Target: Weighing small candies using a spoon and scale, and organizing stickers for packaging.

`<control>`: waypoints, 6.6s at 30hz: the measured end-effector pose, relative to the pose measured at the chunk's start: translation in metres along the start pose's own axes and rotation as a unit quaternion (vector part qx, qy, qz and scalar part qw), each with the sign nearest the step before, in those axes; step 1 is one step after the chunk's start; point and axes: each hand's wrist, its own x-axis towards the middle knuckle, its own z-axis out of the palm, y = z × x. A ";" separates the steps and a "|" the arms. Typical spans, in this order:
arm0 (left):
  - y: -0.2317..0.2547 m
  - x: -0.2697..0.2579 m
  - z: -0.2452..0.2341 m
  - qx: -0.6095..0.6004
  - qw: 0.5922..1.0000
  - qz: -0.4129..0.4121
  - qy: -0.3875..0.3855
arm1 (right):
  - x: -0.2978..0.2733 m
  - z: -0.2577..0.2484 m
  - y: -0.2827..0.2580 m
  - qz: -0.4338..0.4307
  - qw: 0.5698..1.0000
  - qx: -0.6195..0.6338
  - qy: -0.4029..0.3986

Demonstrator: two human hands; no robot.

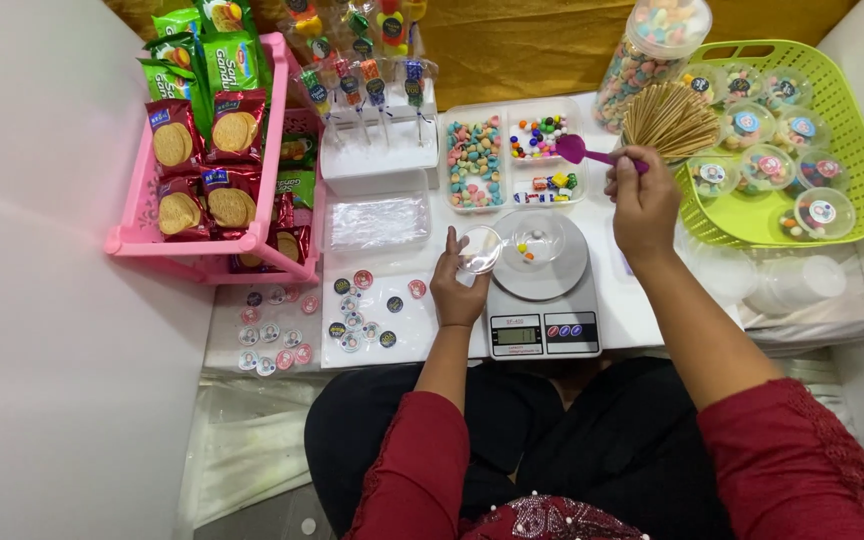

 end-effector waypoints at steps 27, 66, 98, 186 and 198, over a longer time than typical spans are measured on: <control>0.000 0.002 0.002 0.011 1.000 -0.015 -0.023 | 0.050 0.084 0.066 0.143 0.986 -0.079 -0.037; 0.008 0.005 0.002 0.020 1.000 -0.007 -0.014 | -0.001 0.056 0.084 0.441 0.826 0.298 0.187; -0.008 -0.004 0.008 0.021 1.000 0.004 -0.007 | -0.104 -0.002 -0.065 0.165 0.985 0.026 0.038; 0.003 0.000 0.002 0.022 0.998 -0.024 -0.048 | 0.034 0.076 0.026 0.021 0.972 -0.207 -0.111; 0.002 0.000 0.003 0.025 0.999 -0.023 -0.042 | 0.032 0.097 0.065 0.186 0.982 -0.016 0.012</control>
